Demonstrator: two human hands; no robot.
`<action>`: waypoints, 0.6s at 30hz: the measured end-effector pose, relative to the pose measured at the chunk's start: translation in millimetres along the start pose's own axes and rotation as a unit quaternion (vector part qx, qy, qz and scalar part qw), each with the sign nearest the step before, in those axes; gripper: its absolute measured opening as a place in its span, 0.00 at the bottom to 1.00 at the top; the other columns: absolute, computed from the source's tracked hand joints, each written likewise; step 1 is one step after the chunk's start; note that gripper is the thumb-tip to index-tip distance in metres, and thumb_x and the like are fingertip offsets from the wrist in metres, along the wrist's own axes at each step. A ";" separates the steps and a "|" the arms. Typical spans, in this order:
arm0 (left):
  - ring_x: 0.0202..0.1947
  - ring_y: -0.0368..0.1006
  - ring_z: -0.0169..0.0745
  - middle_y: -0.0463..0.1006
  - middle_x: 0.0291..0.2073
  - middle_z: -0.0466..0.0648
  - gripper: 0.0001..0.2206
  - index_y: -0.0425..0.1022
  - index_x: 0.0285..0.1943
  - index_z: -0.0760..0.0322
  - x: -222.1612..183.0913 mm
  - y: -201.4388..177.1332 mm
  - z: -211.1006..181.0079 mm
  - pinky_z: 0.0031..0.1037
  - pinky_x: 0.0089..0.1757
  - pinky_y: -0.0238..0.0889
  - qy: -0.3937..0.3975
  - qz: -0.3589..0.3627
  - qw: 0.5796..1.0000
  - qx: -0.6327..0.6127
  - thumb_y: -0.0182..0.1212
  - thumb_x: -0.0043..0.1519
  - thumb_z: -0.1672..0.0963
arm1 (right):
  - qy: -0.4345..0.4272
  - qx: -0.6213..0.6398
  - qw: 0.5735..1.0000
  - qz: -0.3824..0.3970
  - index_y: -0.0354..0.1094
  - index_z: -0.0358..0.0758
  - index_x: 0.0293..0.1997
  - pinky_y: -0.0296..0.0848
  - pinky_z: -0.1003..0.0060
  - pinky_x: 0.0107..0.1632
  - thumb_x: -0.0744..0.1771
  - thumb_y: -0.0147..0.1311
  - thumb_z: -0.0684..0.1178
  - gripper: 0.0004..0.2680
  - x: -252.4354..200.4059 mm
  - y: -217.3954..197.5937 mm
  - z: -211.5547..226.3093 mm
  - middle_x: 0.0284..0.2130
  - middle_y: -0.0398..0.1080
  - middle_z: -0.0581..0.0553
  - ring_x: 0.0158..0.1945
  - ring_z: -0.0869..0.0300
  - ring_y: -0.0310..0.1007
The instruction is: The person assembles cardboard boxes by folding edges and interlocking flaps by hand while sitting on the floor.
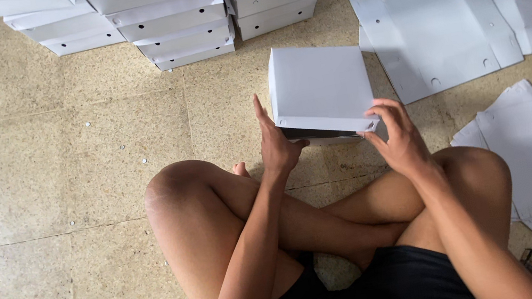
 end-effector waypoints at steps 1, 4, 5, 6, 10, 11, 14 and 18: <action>0.65 0.58 0.80 0.51 0.73 0.69 0.69 0.17 0.79 0.48 0.5 -1.1 -2.6 0.65 0.59 0.57 0.000 0.004 1.000 0.005 0.79 0.39 0.65 | 0.005 0.003 1.000 -0.002 0.63 0.33 0.57 0.71 0.42 0.59 0.66 0.60 0.45 0.15 -1.2 3.4 -3.8 0.57 0.60 0.31 0.61 0.35 0.66; 0.60 0.64 0.86 0.56 0.68 0.78 0.68 0.20 0.79 0.51 -4.0 -7.6 -18.7 0.68 0.56 0.62 0.065 -0.021 0.998 -0.011 0.79 0.40 0.67 | 0.021 0.006 0.999 -0.035 0.57 0.41 0.70 0.70 0.39 0.58 0.66 0.60 0.43 0.23 -11.6 7.9 -19.1 0.58 0.58 0.31 0.62 0.33 0.63; 0.62 0.63 0.83 0.60 0.66 0.75 0.62 0.29 0.80 0.47 -5.4 -8.0 -18.9 0.61 0.58 0.61 0.066 -0.016 0.998 0.000 0.77 0.43 0.67 | 0.008 0.017 0.999 -0.030 0.60 0.43 0.69 0.71 0.43 0.57 0.66 0.60 0.42 0.23 -13.1 12.5 -23.7 0.58 0.56 0.31 0.60 0.34 0.66; 0.63 0.62 0.80 0.64 0.65 0.72 0.57 0.38 0.81 0.44 -6.2 -8.2 -19.6 0.55 0.61 0.60 0.067 -0.014 0.998 0.009 0.74 0.45 0.67 | -0.007 0.026 0.999 -0.024 0.63 0.44 0.69 0.73 0.47 0.57 0.65 0.61 0.41 0.22 -13.2 16.0 -28.6 0.59 0.54 0.31 0.57 0.36 0.68; 0.68 0.58 0.69 0.64 0.68 0.67 0.45 0.58 0.76 0.44 13.6 17.4 30.8 0.47 0.62 0.57 0.077 0.015 0.996 0.035 0.70 0.49 0.67 | 0.048 0.052 0.997 -0.009 0.63 0.48 0.69 0.71 0.45 0.60 0.66 0.61 0.45 0.21 -13.9 26.4 -40.7 0.61 0.52 0.27 0.59 0.32 0.66; 0.65 0.60 0.76 0.60 0.68 0.71 0.43 0.57 0.76 0.42 14.1 19.9 32.6 0.49 0.60 0.62 0.070 0.028 0.997 0.019 0.64 0.52 0.69 | 0.040 0.074 0.996 -0.001 0.62 0.50 0.70 0.70 0.44 0.59 0.66 0.60 0.43 0.22 -11.7 28.0 -39.9 0.61 0.54 0.26 0.60 0.31 0.66; 0.61 0.61 0.82 0.57 0.69 0.75 0.41 0.55 0.77 0.40 15.0 22.0 33.6 0.53 0.57 0.66 0.064 0.047 0.997 0.011 0.57 0.57 0.70 | 0.042 0.111 0.993 0.016 0.59 0.50 0.72 0.68 0.42 0.59 0.65 0.60 0.42 0.25 -11.6 29.8 -38.1 0.62 0.57 0.23 0.61 0.30 0.64; 0.57 0.68 0.74 0.68 0.63 0.68 0.37 0.61 0.74 0.43 18.6 18.2 36.1 0.48 0.53 0.69 0.082 0.015 0.995 0.046 0.62 0.56 0.67 | 0.055 0.141 0.988 0.025 0.56 0.42 0.73 0.73 0.43 0.53 0.64 0.54 0.33 0.27 -9.3 22.2 -32.7 0.60 0.61 0.19 0.57 0.27 0.65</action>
Point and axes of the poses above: each hand's wrist, its own x-axis towards the middle knuckle, its own y-axis out of the palm, z = x × y, the point moved 9 cm from there along x, towards the middle knuckle
